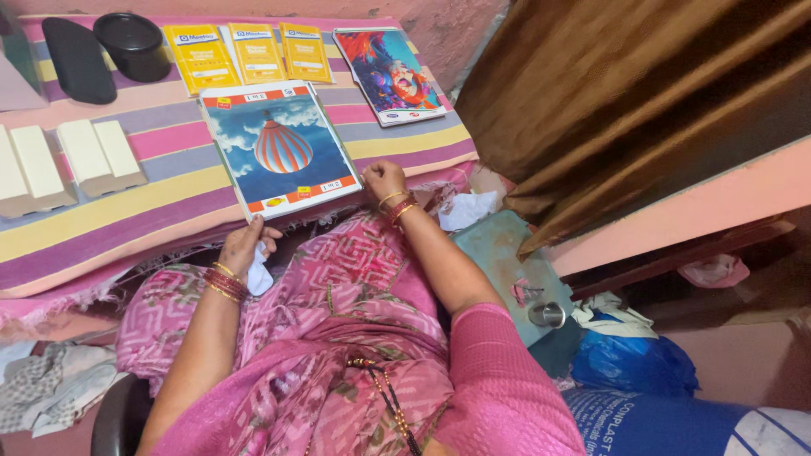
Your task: The person wipes a striped tablecloth with a white cloth, then arranges small rectangular blocks, yellow packets, and notebooks on the surface. The person handles items one at a time, stacking and aligning them.
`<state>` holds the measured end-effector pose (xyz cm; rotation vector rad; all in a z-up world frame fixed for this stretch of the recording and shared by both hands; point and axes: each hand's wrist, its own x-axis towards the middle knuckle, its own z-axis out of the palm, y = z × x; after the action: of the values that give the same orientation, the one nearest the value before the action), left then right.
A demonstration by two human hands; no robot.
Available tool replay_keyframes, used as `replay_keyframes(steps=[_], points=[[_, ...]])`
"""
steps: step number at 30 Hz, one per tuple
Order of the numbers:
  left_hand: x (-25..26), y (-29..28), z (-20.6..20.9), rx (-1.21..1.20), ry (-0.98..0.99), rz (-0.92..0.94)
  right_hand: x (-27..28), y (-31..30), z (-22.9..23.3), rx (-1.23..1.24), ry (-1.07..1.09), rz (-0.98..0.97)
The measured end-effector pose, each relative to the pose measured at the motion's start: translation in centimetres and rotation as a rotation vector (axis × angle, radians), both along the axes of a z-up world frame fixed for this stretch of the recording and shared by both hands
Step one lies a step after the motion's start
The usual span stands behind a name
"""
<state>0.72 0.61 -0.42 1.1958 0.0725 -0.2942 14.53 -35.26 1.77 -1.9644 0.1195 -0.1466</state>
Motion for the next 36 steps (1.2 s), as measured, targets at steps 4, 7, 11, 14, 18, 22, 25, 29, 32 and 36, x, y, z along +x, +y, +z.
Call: replay_keyframes(steps=[4,7,11,14,18,22,25,29,32,36], points=[[0.2,0.6,0.3,-0.089,0.044,0.123,-2.2,2.2,-0.5,-0.457,-0.307,0.017],[0.5,0.7,-0.1,-0.148,0.034,0.167,-3.7,3.1,-0.4,-0.307,-0.323,-0.012],[0.9,0.6,-0.9,-0.193,0.044,0.183,-4.7,4.5,0.7,0.257,0.195,-0.103],[1.0,0.6,-0.9,-0.212,0.039,0.191,-4.9,5.0,1.7,0.476,0.255,-0.108],[1.0,0.7,-1.1,-0.187,0.037,0.196,-4.8,5.0,1.8,0.634,0.290,-0.124],[1.1,0.6,-1.2,-0.174,0.017,0.183,-4.9,5.1,1.3,0.589,0.277,-0.113],[1.1,0.9,-0.9,-0.206,0.040,0.230,-5.1,5.3,1.3,0.581,0.287,-0.145],[1.2,0.9,-0.7,-0.304,0.050,0.258,-6.1,5.1,1.2,0.590,0.356,-0.094],[0.8,0.8,-0.9,-0.180,0.005,0.215,-7.4,6.1,0.1,0.648,0.358,-0.095],[0.8,0.8,-0.6,-0.124,0.026,0.232,-8.1,8.0,-1.2,0.688,0.408,-0.138]])
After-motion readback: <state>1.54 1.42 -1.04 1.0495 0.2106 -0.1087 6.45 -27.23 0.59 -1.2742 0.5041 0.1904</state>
